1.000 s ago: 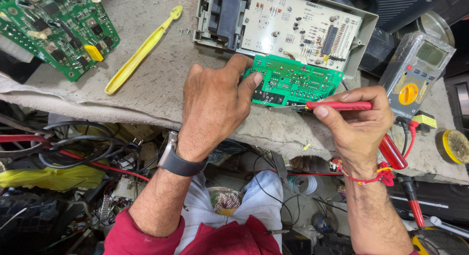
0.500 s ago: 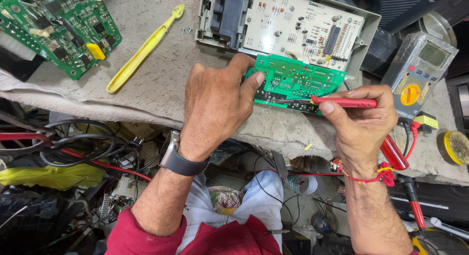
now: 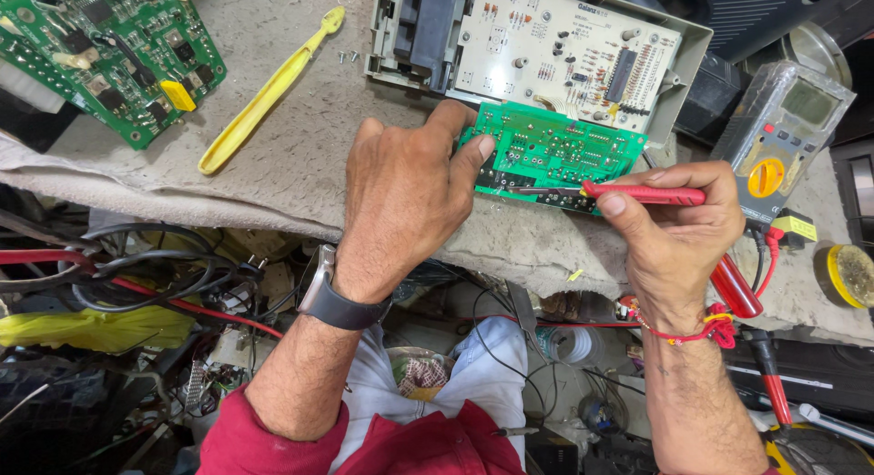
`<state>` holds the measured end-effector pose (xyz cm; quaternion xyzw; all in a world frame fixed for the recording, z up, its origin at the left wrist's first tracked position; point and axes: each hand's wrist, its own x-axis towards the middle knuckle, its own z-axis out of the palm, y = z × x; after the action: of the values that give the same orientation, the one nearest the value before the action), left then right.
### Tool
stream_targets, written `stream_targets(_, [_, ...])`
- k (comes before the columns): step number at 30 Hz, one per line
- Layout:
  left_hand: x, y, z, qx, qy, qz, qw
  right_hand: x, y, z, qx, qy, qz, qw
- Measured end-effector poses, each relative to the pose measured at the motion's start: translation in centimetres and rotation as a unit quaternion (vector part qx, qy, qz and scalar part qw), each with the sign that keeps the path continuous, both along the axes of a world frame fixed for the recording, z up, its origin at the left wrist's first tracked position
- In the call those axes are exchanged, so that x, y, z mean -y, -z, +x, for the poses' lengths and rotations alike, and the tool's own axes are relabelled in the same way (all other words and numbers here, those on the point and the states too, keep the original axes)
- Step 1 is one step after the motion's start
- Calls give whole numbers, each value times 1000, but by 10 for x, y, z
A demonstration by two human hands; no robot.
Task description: The person uses pliers to strip wires on a small transformer and then uses a soldering iron to solder connections on a green circuit board. The workspace is cluttered with electronic components and tools.
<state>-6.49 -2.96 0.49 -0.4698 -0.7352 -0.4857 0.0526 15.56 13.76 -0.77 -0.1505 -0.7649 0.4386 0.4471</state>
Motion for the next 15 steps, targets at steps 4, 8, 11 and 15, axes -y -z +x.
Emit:
stream_targets(4, [1, 0, 0, 5, 2, -1, 1000, 1, 0, 0, 9, 2, -1, 1000])
stream_targets(8, [1, -1, 0, 10, 4, -1, 1000, 1, 1, 0, 0, 2, 2, 1000])
stream_targets(11, [1, -1, 0, 9, 2, -6, 1000, 0, 2, 0, -16, -6, -5, 1000])
stream_targets(15, [1, 0, -1, -1, 3, -4, 1000, -2, 4, 1, -18, -17, 3, 1000])
